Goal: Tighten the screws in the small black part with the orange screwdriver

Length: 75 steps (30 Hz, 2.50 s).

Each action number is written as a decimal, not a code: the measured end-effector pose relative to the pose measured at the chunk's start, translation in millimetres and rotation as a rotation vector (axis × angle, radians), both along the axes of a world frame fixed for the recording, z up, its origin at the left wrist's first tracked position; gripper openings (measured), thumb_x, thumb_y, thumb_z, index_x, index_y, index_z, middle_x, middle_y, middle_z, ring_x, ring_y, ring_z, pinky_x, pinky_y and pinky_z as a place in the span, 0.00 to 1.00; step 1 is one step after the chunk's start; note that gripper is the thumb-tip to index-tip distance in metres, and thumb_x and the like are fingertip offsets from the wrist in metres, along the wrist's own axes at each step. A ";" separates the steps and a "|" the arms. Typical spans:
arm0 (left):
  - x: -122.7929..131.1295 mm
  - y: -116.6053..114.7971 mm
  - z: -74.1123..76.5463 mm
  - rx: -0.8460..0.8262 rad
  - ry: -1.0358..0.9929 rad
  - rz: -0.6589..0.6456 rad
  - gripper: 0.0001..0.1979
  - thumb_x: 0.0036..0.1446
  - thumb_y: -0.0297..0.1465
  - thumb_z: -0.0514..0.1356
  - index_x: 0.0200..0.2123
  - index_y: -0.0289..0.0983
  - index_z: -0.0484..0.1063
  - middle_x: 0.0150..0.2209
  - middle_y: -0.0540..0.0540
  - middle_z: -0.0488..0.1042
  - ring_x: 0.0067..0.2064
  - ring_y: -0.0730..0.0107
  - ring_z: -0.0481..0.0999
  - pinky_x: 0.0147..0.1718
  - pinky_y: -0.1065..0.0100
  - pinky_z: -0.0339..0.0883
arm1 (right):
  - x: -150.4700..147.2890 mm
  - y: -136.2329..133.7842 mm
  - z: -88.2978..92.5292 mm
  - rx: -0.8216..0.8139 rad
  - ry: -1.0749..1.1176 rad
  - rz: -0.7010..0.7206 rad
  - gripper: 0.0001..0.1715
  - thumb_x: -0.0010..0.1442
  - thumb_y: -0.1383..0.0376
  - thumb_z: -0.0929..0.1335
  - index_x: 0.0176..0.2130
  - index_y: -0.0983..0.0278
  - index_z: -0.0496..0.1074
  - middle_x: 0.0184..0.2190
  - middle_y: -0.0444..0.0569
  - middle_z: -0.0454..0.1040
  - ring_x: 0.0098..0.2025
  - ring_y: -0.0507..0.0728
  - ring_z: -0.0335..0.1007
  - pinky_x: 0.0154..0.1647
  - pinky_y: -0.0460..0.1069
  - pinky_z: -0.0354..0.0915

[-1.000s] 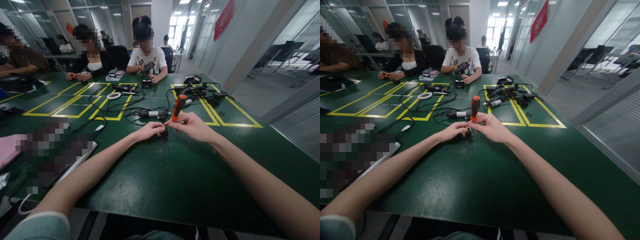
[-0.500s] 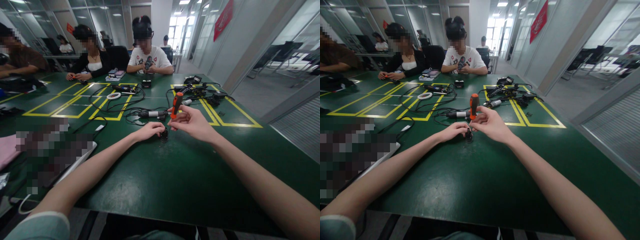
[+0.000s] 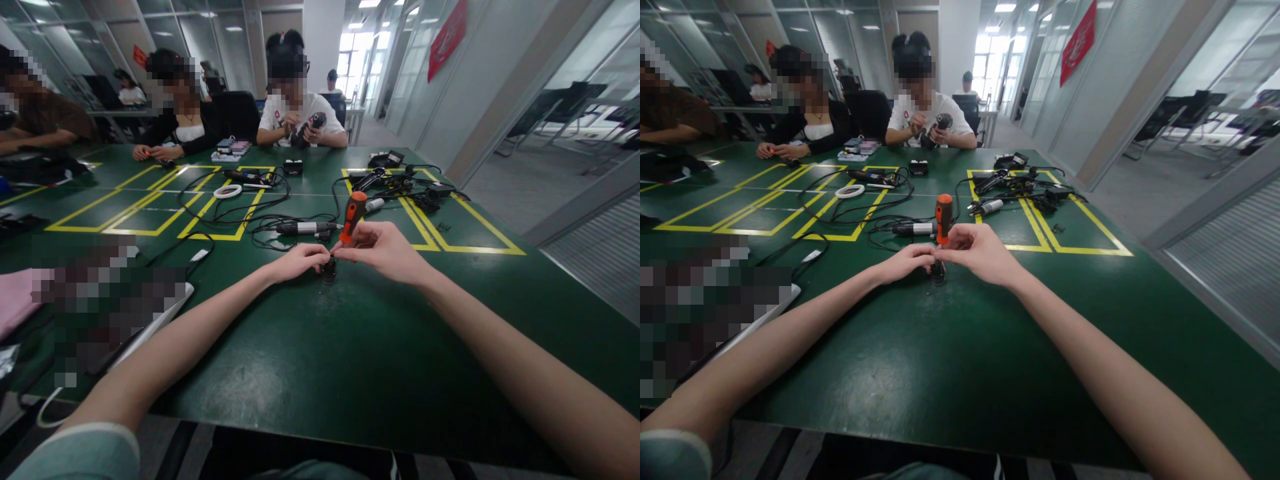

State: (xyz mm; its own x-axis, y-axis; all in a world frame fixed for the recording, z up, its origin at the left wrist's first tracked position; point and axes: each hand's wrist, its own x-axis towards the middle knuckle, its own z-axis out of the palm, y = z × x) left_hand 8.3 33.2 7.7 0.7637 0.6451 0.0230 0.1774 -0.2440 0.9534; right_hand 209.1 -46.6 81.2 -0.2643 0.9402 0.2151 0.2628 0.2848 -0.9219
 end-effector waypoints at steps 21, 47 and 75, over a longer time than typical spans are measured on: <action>0.7 -2.2 3.5 -0.006 -0.004 0.009 0.13 0.58 0.39 0.60 0.36 0.34 0.74 0.37 0.47 0.74 0.37 0.71 0.72 0.39 0.68 0.67 | -1.6 -0.2 1.7 -0.168 0.164 0.042 0.20 0.47 0.59 0.82 0.36 0.65 0.76 0.27 0.47 0.81 0.28 0.54 0.79 0.34 0.51 0.78; 1.1 -2.1 1.7 -0.006 -0.012 0.011 0.14 0.57 0.41 0.60 0.36 0.35 0.72 0.36 0.48 0.73 0.37 0.71 0.72 0.39 0.67 0.67 | -4.3 -0.4 -1.3 -0.049 0.139 0.010 0.23 0.47 0.52 0.81 0.31 0.64 0.73 0.26 0.47 0.80 0.28 0.55 0.78 0.34 0.53 0.79; 1.5 -2.2 1.8 -0.026 -0.021 0.008 0.14 0.57 0.40 0.60 0.35 0.34 0.72 0.36 0.48 0.73 0.36 0.71 0.72 0.39 0.68 0.66 | -7.9 1.4 -8.4 0.048 0.216 0.033 0.24 0.56 0.54 0.77 0.40 0.59 0.64 0.28 0.41 0.77 0.23 0.51 0.72 0.25 0.49 0.71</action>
State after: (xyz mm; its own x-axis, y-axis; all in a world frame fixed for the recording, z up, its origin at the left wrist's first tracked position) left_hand 9.9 31.0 9.5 0.7582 0.6517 0.0220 0.1589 -0.2173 0.9631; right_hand 201.2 -45.3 72.8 -0.2380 0.9191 0.3141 0.0499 0.3345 -0.9411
